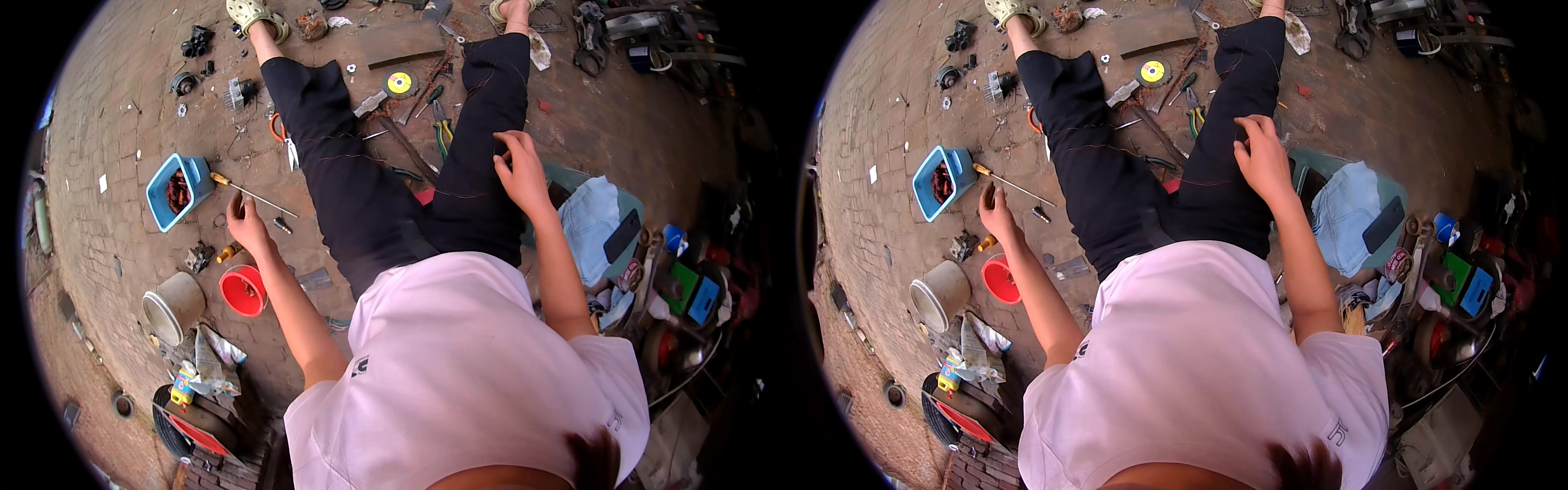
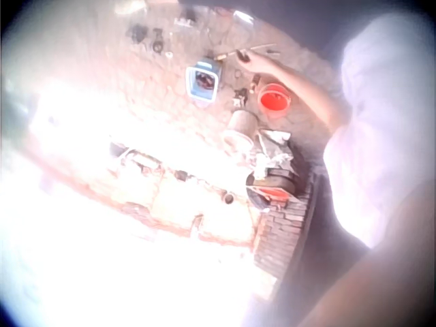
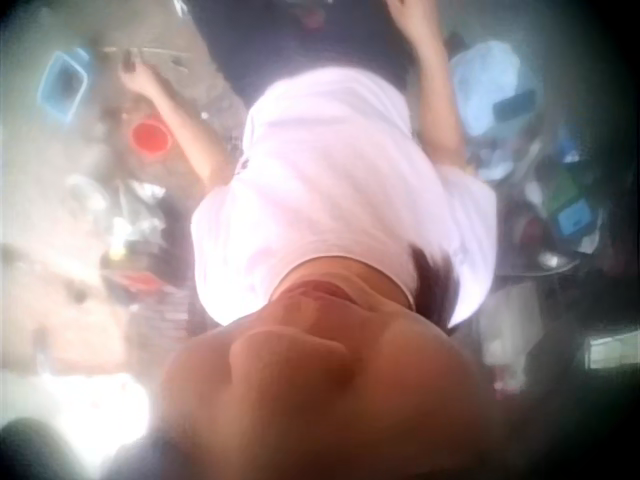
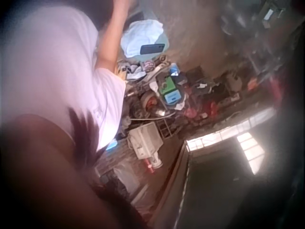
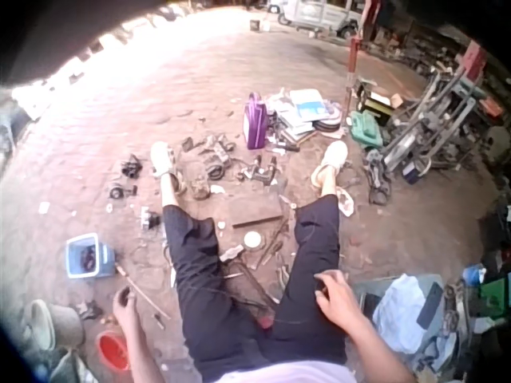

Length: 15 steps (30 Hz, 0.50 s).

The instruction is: The person sits on the ground and winds copper wire around a cylindrical electrical component. They then use a tool to adjust the component and briefly interact with another person who hands them a small part. The person continues to manipulate the component and wire.

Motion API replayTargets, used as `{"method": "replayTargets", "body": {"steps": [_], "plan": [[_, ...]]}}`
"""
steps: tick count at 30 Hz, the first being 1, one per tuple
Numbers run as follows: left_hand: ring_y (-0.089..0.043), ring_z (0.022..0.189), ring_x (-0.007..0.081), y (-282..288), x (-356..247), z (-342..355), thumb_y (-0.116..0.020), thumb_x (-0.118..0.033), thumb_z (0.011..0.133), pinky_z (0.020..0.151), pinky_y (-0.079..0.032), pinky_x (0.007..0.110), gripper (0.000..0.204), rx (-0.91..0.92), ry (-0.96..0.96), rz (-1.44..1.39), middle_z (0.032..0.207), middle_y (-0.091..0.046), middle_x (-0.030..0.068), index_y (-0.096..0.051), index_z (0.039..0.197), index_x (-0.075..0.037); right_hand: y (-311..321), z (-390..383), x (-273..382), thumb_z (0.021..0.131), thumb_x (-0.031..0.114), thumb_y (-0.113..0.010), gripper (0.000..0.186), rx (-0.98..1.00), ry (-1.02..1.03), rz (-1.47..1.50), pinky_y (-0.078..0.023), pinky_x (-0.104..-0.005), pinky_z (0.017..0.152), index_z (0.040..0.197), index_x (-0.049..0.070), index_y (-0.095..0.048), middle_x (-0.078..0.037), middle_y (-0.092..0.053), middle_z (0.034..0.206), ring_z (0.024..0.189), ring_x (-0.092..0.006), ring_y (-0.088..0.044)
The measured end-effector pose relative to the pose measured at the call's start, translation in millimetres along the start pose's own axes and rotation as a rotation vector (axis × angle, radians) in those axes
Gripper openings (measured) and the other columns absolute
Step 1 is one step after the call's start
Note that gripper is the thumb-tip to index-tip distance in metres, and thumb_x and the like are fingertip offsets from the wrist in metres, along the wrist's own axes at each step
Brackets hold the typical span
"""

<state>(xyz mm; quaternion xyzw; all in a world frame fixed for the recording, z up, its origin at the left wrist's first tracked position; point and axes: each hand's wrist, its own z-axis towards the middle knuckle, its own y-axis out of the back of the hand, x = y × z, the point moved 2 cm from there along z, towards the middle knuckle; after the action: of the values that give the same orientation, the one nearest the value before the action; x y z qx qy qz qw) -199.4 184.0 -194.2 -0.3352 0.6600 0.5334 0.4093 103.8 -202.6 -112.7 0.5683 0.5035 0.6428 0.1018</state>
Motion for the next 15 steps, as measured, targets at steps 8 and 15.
{"method": "replayTargets", "body": {"steps": [8,15], "plan": [[-0.053,0.098,0.03,-136.8,-91.1,-32.1,-0.071,-0.008,0.072,0.088,-0.044,0.038,0.036,0.52,-0.781,0.417,0.102,-0.062,0.0083,-0.064,0.108,-0.007,-2.7,-0.5,16.8,0.081,0.005,-0.062,0.029,-0.004,-0.005,0.061,-0.049,-0.0351,0.075,0.11,0.004,-0.06,-0.01,-0.055,0.112,0.081,-0.0226,-0.062],[-0.053,0.089,0.0264,-205.8,-60.5,-18.7,-0.07,-0.016,0.072,0.078,-0.045,0.036,0.023,0.691,-0.92,0.915,0.09,-0.062,0.0048,-0.069,0.094,-0.01,2.7,-4.3,33.2,0.082,0.005,-0.062,0.025,0.01,0.046,0.079,-0.049,-0.034,0.074,0.107,0.003,-0.061,-0.009,-0.058,0.105,0.08,-0.0222,-0.062]]}}
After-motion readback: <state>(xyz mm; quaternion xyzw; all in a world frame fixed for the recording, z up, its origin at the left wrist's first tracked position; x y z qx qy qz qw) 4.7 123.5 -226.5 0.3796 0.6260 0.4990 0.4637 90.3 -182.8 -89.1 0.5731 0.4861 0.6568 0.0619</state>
